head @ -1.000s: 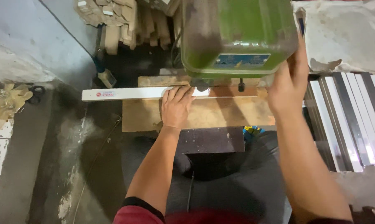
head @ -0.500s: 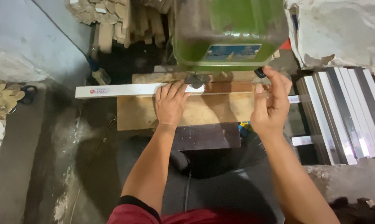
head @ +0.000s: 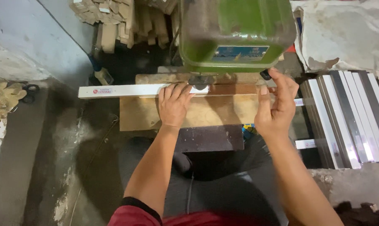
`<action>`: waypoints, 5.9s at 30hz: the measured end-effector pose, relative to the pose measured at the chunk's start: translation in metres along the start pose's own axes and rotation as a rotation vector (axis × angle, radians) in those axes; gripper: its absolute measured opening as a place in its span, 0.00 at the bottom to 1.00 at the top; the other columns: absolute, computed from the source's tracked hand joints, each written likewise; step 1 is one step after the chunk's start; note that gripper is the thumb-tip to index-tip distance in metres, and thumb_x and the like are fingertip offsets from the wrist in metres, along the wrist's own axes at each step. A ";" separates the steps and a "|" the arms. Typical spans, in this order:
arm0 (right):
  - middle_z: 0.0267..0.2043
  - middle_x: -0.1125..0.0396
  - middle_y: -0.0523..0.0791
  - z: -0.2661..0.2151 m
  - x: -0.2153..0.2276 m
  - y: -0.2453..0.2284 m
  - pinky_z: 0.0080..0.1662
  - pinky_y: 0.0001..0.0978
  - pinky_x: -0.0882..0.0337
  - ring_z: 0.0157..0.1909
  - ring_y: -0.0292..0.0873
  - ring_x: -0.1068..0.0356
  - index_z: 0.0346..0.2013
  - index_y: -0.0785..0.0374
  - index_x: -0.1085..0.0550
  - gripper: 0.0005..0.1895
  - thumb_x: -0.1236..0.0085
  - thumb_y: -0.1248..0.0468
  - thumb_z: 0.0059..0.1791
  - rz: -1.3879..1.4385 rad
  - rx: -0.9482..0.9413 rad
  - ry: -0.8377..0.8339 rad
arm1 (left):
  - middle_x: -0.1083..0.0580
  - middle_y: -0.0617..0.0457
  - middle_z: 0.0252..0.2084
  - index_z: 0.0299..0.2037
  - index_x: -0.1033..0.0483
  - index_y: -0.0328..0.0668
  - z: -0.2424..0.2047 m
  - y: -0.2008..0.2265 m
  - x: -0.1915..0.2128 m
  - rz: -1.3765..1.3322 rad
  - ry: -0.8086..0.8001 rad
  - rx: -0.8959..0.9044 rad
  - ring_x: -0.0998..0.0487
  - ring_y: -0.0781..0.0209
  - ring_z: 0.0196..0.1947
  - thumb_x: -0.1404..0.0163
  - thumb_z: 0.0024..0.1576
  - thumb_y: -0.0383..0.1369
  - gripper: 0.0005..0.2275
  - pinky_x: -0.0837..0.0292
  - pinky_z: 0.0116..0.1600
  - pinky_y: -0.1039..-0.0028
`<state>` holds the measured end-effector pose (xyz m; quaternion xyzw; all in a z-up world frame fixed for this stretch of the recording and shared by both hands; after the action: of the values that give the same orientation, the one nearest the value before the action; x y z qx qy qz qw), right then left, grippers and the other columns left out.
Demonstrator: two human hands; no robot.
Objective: Processing and stacking white rectangular strips using an industrial machine
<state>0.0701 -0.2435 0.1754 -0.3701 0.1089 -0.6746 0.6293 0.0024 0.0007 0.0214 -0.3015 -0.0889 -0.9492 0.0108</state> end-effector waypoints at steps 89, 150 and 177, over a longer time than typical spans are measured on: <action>0.38 0.29 0.44 -0.030 0.069 0.225 0.45 0.24 0.14 0.38 0.37 0.23 0.43 0.56 0.30 0.13 0.39 0.52 0.56 0.100 -1.282 0.298 | 0.24 0.57 0.58 0.58 0.21 0.60 0.026 -0.008 0.011 -0.386 -0.623 0.497 0.29 0.52 0.60 0.51 0.63 0.47 0.16 0.46 0.65 0.57; 0.41 0.25 0.56 -0.013 0.013 0.154 0.47 0.56 0.25 0.45 0.64 0.24 0.48 0.66 0.22 0.12 0.39 0.68 0.50 -0.397 -0.164 -0.718 | 0.23 0.55 0.50 0.54 0.22 0.59 0.015 -0.121 0.097 0.144 -0.706 0.257 0.23 0.50 0.56 0.54 0.65 0.45 0.12 0.41 0.64 0.52; 0.44 0.26 0.48 -0.042 -0.107 0.135 0.53 0.44 0.30 0.48 0.55 0.28 0.50 0.57 0.21 0.19 0.33 0.50 0.50 -0.315 -0.115 -0.390 | 0.27 0.64 0.50 0.54 0.23 0.63 0.004 -0.007 -0.014 -0.065 -0.319 0.199 0.32 0.62 0.54 0.44 0.58 0.47 0.15 0.51 0.66 0.58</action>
<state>0.1402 -0.1823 0.0248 -0.5409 -0.0351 -0.6729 0.5035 0.0157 0.0075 0.0153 -0.4428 -0.1924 -0.8757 -0.0042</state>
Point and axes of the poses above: each hand's wrist, its own z-axis towards the middle knuckle, its own x-axis out of the back of the hand, y = z × x, the point moved 1 cm from there along z, towards the middle knuckle
